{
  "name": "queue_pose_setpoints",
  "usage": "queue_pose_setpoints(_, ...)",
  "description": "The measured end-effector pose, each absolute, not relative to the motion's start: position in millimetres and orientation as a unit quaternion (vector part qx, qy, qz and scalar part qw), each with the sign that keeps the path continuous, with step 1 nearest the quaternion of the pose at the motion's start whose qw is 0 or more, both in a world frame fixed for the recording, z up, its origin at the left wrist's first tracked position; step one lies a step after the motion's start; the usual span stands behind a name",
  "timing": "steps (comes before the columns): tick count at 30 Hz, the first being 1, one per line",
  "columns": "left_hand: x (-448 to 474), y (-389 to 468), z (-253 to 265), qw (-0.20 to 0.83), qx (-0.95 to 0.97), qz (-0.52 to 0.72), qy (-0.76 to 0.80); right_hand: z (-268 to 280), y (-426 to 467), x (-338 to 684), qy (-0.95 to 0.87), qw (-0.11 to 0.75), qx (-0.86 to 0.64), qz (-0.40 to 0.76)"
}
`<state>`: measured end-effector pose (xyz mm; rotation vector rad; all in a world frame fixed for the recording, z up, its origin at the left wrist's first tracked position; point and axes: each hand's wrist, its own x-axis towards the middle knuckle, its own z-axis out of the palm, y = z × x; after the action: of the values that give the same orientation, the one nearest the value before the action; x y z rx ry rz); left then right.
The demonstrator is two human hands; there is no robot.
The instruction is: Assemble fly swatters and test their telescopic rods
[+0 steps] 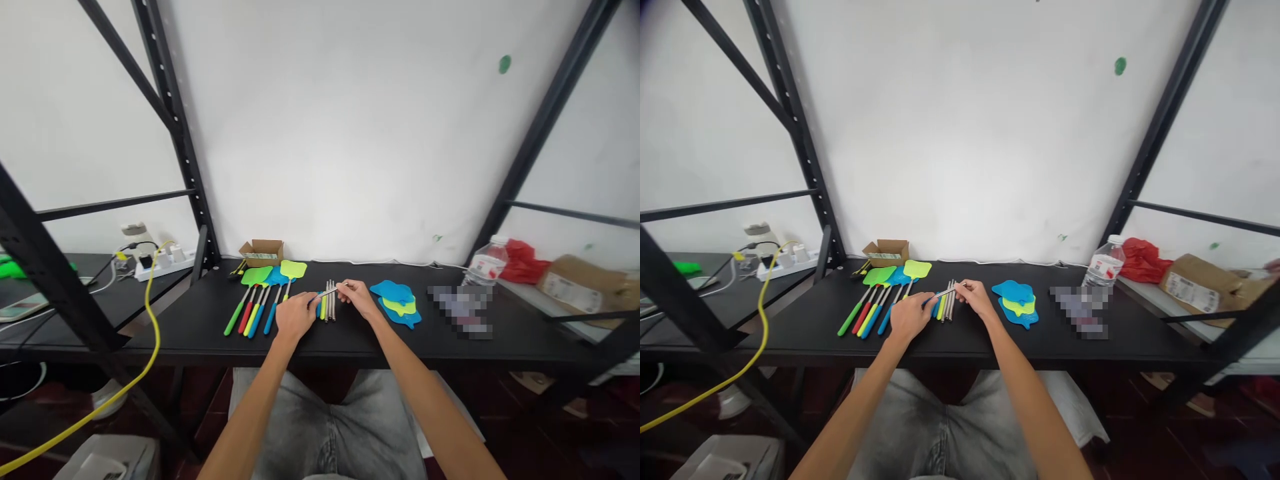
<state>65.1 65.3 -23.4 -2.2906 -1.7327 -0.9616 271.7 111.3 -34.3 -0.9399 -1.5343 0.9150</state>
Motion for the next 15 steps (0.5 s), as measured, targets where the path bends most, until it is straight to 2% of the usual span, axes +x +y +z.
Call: queue_pose_setpoints(15,64.6,61.0,-19.3,0.044,-0.77,-0.3,-0.561,-34.1,108.6,274.7,-0.684,0.503,-0.368,0.38)
